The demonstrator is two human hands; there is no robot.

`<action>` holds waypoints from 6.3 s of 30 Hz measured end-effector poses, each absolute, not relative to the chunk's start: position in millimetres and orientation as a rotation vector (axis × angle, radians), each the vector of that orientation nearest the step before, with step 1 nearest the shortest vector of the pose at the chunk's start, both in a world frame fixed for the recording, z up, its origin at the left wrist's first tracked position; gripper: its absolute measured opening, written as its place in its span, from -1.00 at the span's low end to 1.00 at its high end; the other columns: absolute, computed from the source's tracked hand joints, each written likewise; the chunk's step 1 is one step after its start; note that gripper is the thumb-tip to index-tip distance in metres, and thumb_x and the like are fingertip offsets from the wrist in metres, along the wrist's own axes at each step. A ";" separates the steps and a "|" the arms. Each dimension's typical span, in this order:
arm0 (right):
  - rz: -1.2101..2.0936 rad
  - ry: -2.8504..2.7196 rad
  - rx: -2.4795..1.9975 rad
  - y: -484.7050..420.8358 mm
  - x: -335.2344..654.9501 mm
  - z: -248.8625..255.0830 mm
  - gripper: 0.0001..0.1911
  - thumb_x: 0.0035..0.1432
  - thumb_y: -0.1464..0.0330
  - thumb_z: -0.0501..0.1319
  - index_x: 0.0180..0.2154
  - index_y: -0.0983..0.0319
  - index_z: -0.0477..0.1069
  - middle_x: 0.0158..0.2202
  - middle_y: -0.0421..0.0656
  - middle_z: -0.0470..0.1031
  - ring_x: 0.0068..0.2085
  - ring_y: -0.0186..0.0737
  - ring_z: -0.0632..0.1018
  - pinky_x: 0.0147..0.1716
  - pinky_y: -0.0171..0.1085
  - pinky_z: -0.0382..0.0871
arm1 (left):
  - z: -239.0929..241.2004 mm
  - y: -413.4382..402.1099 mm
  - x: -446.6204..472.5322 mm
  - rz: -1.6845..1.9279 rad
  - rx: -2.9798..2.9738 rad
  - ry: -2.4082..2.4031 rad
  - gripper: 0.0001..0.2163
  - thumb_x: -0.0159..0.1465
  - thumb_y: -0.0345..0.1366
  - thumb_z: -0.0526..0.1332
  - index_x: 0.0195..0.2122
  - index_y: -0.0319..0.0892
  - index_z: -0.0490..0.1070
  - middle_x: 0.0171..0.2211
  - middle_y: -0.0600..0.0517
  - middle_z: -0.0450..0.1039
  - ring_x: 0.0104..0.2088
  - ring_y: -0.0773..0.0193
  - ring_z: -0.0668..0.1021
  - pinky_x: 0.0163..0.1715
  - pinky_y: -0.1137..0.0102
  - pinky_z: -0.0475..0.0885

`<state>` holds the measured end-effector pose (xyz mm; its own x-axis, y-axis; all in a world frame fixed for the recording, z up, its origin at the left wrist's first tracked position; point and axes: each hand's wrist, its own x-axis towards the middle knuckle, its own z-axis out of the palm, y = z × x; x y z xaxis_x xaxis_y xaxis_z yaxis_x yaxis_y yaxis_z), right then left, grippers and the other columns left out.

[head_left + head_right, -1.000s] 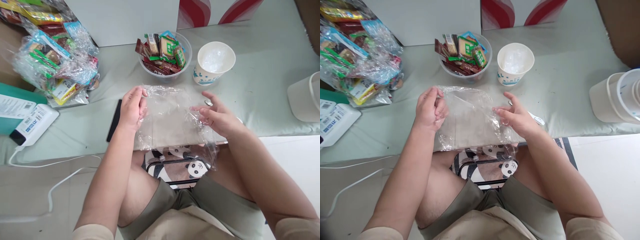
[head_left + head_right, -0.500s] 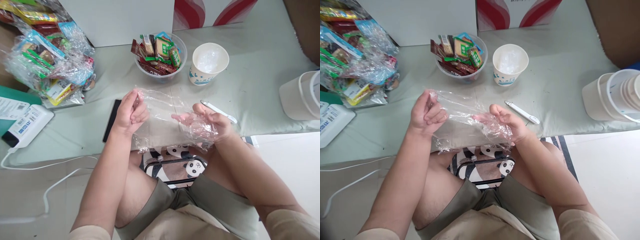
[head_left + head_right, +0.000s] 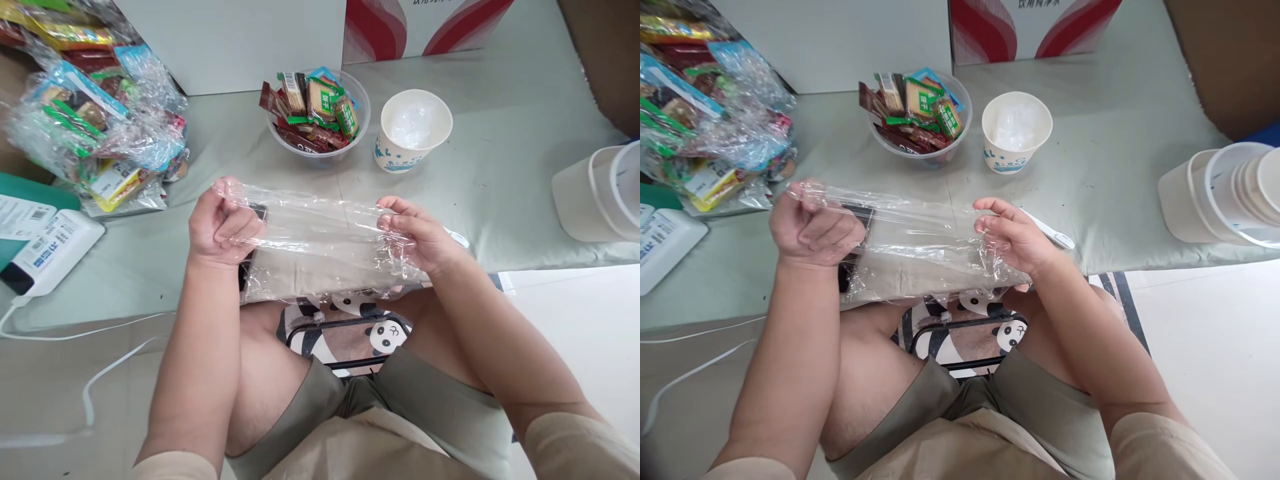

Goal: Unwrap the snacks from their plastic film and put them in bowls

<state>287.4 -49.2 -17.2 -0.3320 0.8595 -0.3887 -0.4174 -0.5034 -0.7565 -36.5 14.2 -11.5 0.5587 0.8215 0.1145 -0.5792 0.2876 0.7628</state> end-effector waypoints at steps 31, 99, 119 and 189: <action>1.061 -0.356 -1.211 -40.0 280.1 -24.7 -0.67 0.12 0.21 0.47 -0.32 0.16 0.33 -0.50 -0.37 0.36 -0.55 -0.52 0.41 -0.61 -0.49 0.25 | -2.9 12.5 -25.9 1.069 0.635 0.737 -0.25 0.58 -0.14 -0.46 -0.63 -0.14 0.30 -0.88 0.22 -0.28 -0.87 0.43 -0.23 -0.85 0.49 -0.15; 1.239 -0.976 -1.246 -66.1 307.5 -22.3 -0.35 0.04 0.43 0.45 0.16 -0.06 0.46 -0.23 -0.25 0.60 -0.40 -0.32 0.54 -0.28 -0.18 0.61 | -14.2 -14.2 -28.3 1.167 1.098 1.005 -0.11 -0.02 -0.43 0.57 0.32 0.12 0.25 -0.42 0.11 0.67 -0.38 0.16 0.73 -0.40 0.43 0.58; 0.525 -1.370 -1.321 -60.9 313.3 -42.7 -0.66 0.16 0.32 0.37 0.00 0.05 0.56 -0.30 -0.19 0.56 -0.23 -0.19 0.61 -0.17 -0.13 0.56 | -11.5 -27.6 -20.5 1.546 2.001 1.602 -0.95 0.24 -0.27 0.40 -0.28 0.05 0.64 -0.32 0.02 0.55 -0.25 0.14 0.67 -0.21 0.13 0.60; 1.774 -1.650 -1.324 -41.1 270.7 -9.9 -0.77 0.16 0.23 0.36 -0.41 0.22 0.42 -0.56 -0.26 0.41 -0.53 -0.40 0.42 -0.52 -0.36 0.29 | -13.7 0.2 -14.1 0.666 1.301 1.031 -0.29 -0.03 -0.52 0.45 0.19 0.02 0.44 -0.04 -0.01 0.57 -0.51 0.44 0.57 -0.52 0.50 0.48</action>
<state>270.7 -41.1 -9.9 -0.4849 0.7915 -0.3720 0.3136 -0.2397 -0.9188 -14.1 0.2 -13.7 0.4269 0.8736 -0.2335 0.1460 0.1882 0.9712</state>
